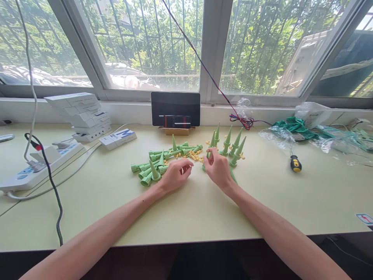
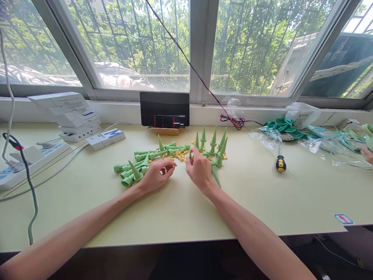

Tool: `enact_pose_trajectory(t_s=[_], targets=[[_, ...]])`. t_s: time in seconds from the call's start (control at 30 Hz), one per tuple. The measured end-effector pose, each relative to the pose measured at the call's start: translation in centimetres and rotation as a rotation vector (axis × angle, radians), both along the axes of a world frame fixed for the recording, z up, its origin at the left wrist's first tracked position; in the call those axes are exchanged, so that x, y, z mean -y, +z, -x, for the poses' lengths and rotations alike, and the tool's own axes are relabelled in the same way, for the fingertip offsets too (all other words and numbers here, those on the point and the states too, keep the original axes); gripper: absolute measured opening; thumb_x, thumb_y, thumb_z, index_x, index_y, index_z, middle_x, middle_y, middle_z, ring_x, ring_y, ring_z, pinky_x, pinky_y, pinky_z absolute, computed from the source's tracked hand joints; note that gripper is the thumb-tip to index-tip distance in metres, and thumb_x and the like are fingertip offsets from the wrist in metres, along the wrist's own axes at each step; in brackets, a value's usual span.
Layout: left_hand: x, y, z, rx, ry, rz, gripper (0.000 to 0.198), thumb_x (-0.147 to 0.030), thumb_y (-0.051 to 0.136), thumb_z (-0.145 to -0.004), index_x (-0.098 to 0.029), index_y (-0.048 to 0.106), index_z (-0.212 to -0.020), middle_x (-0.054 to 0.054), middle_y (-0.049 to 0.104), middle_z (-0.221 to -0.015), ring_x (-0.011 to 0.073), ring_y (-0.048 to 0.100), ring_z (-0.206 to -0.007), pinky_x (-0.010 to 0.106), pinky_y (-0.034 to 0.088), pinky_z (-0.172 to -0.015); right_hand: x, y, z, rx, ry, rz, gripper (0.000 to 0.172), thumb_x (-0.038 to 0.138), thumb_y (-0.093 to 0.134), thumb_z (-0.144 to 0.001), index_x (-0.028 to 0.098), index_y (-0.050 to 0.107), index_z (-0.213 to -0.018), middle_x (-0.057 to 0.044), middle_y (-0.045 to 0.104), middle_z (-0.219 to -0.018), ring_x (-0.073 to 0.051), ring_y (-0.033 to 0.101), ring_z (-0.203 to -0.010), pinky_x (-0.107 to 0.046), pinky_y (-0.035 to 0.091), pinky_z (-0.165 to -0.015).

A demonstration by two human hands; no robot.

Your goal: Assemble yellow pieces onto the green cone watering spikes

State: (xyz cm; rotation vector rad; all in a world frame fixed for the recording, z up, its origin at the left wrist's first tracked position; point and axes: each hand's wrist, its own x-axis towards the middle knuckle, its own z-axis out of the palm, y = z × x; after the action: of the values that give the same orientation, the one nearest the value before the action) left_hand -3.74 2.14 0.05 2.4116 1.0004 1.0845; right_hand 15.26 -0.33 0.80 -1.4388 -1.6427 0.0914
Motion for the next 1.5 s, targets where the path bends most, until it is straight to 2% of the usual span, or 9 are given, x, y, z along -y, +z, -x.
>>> enact_pose_trajectory(t_s=[0.27, 0.37, 0.5, 0.63, 0.8, 1.0, 1.13, 1.5], targets=[[0.0, -0.1, 0.0, 0.002, -0.023, 0.008, 0.015, -0.015, 0.054, -0.086, -0.019, 0.069, -0.089, -0.001, 0.067, -0.072, 0.0095, 0.054, -0.056, 0.022, 0.045, -0.056, 0.8, 0.6, 0.5, -0.147, -0.008, -0.189, 0.021, 0.030, 0.053, -0.091, 0.018, 0.053, -0.108, 0.007, 0.048, -0.057, -0.012, 0.046, -0.048, -0.024, 0.038, -0.054], [0.1, -0.1, 0.0, -0.005, -0.028, 0.007, 0.015, -0.014, 0.054, -0.085, -0.018, 0.068, -0.088, -0.002, 0.064, -0.068, 0.0090, 0.051, -0.055, 0.021, 0.044, -0.056, 1.2, 0.4, 0.9, -0.144, 0.048, -0.228, 0.014, 0.031, 0.049, -0.094, 0.019, 0.054, -0.100, 0.007, 0.044, -0.056, -0.011, 0.042, -0.047, -0.023, 0.036, -0.053], [0.1, -0.1, 0.0, -0.051, -0.029, 0.018, 0.017, -0.011, 0.052, -0.084, -0.018, 0.068, -0.086, -0.004, 0.057, -0.059, 0.0088, 0.047, -0.052, 0.021, 0.040, -0.055, 1.4, -0.3, 1.5, 0.019, 0.280, -0.052, 0.012, 0.027, 0.049, -0.094, 0.019, 0.058, -0.091, 0.006, 0.049, -0.057, -0.011, 0.044, -0.050, -0.022, 0.035, -0.055], [-0.1, -0.3, 0.0, -0.051, 0.009, 0.001, 0.017, -0.012, 0.053, -0.084, -0.018, 0.069, -0.084, -0.005, 0.056, -0.058, 0.0090, 0.046, -0.052, 0.021, 0.038, -0.055, 1.3, -0.8, 1.8, 0.170, 0.364, 0.128, 0.010, 0.014, 0.051, -0.088, 0.018, 0.060, -0.088, 0.001, 0.061, -0.070, -0.012, 0.052, -0.060, -0.023, 0.033, -0.057], [-0.2, -0.4, 0.1, -0.052, 0.032, 0.030, 0.017, -0.014, 0.053, -0.085, -0.018, 0.070, -0.087, -0.006, 0.053, -0.054, 0.0087, 0.044, -0.050, 0.021, 0.038, -0.057, 1.1, -1.1, 1.7, 0.243, 0.373, 0.191, 0.013, 0.012, 0.048, -0.090, 0.018, 0.060, -0.089, -0.004, 0.067, -0.084, -0.014, 0.056, -0.069, -0.023, 0.034, -0.060], [-0.1, -0.4, 0.0, -0.049, 0.052, 0.036, 0.015, -0.013, 0.054, -0.084, -0.017, 0.068, -0.084, -0.006, 0.053, -0.053, 0.0087, 0.045, -0.049, 0.021, 0.038, -0.058, 1.1, -1.2, 1.9, 0.361, 0.380, 0.253, 0.014, 0.014, 0.047, -0.091, 0.017, 0.060, -0.089, -0.006, 0.067, -0.085, -0.016, 0.057, -0.072, -0.025, 0.034, -0.062], [0.0, -0.3, 0.0, -0.049, 0.045, 0.050, 0.015, -0.012, 0.053, -0.083, -0.017, 0.067, -0.084, -0.006, 0.053, -0.053, 0.0085, 0.044, -0.049, 0.021, 0.038, -0.058, 1.1, -1.2, 1.9, 0.361, 0.371, 0.264, 0.014, 0.014, 0.045, -0.092, 0.017, 0.059, -0.091, -0.006, 0.066, -0.086, -0.017, 0.057, -0.074, -0.025, 0.035, -0.064], [0.6, -0.3, 0.0, -0.108, -0.086, 0.110, 0.009, -0.009, 0.052, -0.073, -0.016, 0.057, -0.069, -0.005, 0.050, -0.057, 0.0084, 0.043, -0.053, 0.021, 0.034, -0.054, 1.2, -1.2, 1.9, 0.379, 0.196, 0.302, 0.012, 0.015, 0.046, -0.091, 0.018, 0.058, -0.089, -0.005, 0.062, -0.089, -0.015, 0.052, -0.072, -0.025, 0.030, -0.060]])
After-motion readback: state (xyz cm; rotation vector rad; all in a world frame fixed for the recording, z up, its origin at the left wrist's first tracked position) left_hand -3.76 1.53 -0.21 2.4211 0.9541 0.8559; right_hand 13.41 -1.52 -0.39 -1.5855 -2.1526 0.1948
